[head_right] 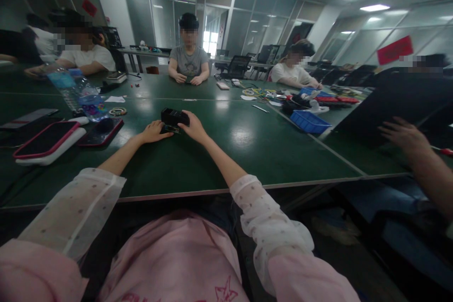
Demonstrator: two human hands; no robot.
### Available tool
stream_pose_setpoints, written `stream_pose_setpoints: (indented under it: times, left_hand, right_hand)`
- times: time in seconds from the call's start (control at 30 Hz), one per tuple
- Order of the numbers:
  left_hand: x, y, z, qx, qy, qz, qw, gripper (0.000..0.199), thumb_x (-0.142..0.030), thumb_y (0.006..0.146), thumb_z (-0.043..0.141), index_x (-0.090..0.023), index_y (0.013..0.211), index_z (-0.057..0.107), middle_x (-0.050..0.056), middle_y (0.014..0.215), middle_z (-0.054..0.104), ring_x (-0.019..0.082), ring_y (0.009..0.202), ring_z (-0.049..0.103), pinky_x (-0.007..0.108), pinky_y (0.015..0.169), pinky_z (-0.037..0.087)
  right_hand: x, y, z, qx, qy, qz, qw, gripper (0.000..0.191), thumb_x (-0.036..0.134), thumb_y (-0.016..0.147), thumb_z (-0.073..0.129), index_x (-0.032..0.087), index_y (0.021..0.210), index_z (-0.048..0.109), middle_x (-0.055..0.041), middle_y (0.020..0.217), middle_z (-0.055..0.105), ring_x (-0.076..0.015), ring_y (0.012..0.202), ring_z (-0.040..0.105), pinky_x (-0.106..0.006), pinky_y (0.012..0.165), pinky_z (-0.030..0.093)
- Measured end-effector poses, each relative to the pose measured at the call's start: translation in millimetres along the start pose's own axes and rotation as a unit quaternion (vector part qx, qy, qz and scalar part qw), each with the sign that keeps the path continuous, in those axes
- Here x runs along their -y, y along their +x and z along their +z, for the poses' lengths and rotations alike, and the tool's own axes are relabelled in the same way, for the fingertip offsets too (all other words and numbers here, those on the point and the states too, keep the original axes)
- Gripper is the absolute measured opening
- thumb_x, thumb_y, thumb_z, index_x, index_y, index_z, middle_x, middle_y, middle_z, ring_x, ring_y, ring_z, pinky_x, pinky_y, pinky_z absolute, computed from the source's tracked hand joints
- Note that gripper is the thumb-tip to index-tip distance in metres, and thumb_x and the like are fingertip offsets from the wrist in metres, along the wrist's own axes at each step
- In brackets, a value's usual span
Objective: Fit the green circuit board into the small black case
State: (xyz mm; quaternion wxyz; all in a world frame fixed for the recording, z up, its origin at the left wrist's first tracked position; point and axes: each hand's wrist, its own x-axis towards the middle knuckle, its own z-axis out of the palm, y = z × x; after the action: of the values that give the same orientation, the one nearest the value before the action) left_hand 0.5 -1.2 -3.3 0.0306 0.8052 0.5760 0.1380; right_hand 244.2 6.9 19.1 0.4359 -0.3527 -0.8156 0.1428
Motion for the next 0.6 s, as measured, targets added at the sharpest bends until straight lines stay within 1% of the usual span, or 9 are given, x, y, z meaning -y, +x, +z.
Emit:
stream_pose_setpoints:
  times: [0.03, 0.1, 0.17, 0.23, 0.3, 0.37, 0.43, 0.5, 0.6]
  left_hand:
    - [0, -1, -0.7, 0.001, -0.004, -0.002, 1.000, 0.085, -0.075, 0.087, 0.045, -0.016, 0.148, 0.042, 0.018, 0.152, 0.043, 0.036, 0.143, 0.039, 0.048, 0.117, 0.030]
    - [0, -2, -2.1, 0.002, -0.013, -0.021, 1.000, 0.094, -0.078, 0.084, 0.047, -0.015, 0.153, 0.034, 0.020, 0.161, 0.029, 0.039, 0.149, 0.031, 0.049, 0.119, 0.027]
    - [0, -2, -3.4, 0.005, -0.018, -0.050, 0.999, 0.106, -0.082, 0.080, 0.050, -0.011, 0.156, 0.030, 0.023, 0.166, 0.015, 0.043, 0.152, 0.021, 0.051, 0.121, 0.023]
    - [0, -3, -4.2, 0.008, -0.021, -0.066, 0.998, 0.115, -0.084, 0.077, 0.053, -0.006, 0.156, 0.027, 0.026, 0.167, 0.007, 0.047, 0.153, 0.016, 0.052, 0.121, 0.022]
    - [0, -3, -4.2, 0.006, -0.026, -0.064, 0.998, 0.118, -0.085, 0.076, 0.054, -0.004, 0.157, 0.024, 0.027, 0.168, 0.004, 0.047, 0.153, 0.015, 0.052, 0.122, 0.021]
    - [0, -3, -3.4, 0.001, -0.032, -0.057, 0.998, 0.116, -0.084, 0.077, 0.053, -0.007, 0.158, 0.022, 0.025, 0.168, 0.008, 0.045, 0.153, 0.017, 0.052, 0.122, 0.021]
    - [0, -3, -2.2, -0.004, -0.041, -0.047, 0.998, 0.111, -0.082, 0.079, 0.053, -0.011, 0.158, 0.023, 0.023, 0.167, 0.016, 0.043, 0.153, 0.022, 0.051, 0.122, 0.022]
    - [0, -2, -1.3, -0.012, -0.046, -0.040, 0.998, 0.105, -0.080, 0.079, 0.052, -0.014, 0.157, 0.027, 0.021, 0.163, 0.026, 0.040, 0.150, 0.028, 0.050, 0.121, 0.025]
    - [0, -2, -1.7, -0.019, -0.035, -0.038, 0.998, 0.099, -0.079, 0.079, 0.051, -0.014, 0.152, 0.035, 0.020, 0.155, 0.040, 0.037, 0.144, 0.038, 0.047, 0.118, 0.030]
  right_hand:
    - [-2, -1, 2, 0.017, -0.011, -0.001, 1.000, 0.057, 0.039, 0.084, 0.071, 0.020, 0.135, 0.054, -0.0146, 0.133, 0.062, -0.0314, 0.124, 0.059, -0.054, 0.109, 0.045]
    - [-6, -3, 6, 0.059, -0.030, 0.002, 0.998, 0.055, 0.035, 0.083, 0.072, 0.019, 0.133, 0.055, -0.0145, 0.130, 0.063, -0.0313, 0.122, 0.060, -0.054, 0.108, 0.046]
    - [-10, -5, 9, 0.090, -0.041, 0.003, 0.995, 0.055, 0.031, 0.082, 0.072, 0.019, 0.133, 0.054, -0.0145, 0.129, 0.064, -0.0312, 0.121, 0.060, -0.054, 0.107, 0.047]
    - [-12, -6, 11, 0.099, -0.046, 0.000, 0.994, 0.055, 0.030, 0.083, 0.072, 0.019, 0.133, 0.052, -0.0150, 0.129, 0.063, -0.0314, 0.121, 0.060, -0.054, 0.106, 0.047]
    - [-14, -6, 11, 0.100, -0.045, -0.001, 0.994, 0.054, 0.030, 0.083, 0.071, 0.018, 0.133, 0.052, -0.0153, 0.129, 0.062, -0.0315, 0.122, 0.059, -0.053, 0.105, 0.047]
    - [-15, -6, 11, 0.101, -0.039, -0.002, 0.994, 0.054, 0.030, 0.083, 0.071, 0.018, 0.133, 0.051, -0.0153, 0.129, 0.062, -0.0310, 0.122, 0.059, -0.053, 0.105, 0.047]
    - [-16, -5, 10, 0.102, -0.032, -0.004, 0.994, 0.055, 0.031, 0.083, 0.071, 0.018, 0.132, 0.051, -0.0149, 0.129, 0.062, -0.0306, 0.121, 0.059, -0.052, 0.105, 0.047]
    - [-17, -5, 10, 0.102, -0.027, -0.006, 0.994, 0.055, 0.031, 0.083, 0.072, 0.019, 0.132, 0.051, -0.0146, 0.129, 0.062, -0.0306, 0.121, 0.059, -0.052, 0.105, 0.047]
    - [-19, -5, 10, 0.101, -0.022, -0.003, 0.995, 0.056, 0.031, 0.082, 0.073, 0.020, 0.132, 0.051, -0.0136, 0.129, 0.062, -0.0310, 0.122, 0.059, -0.053, 0.105, 0.046]
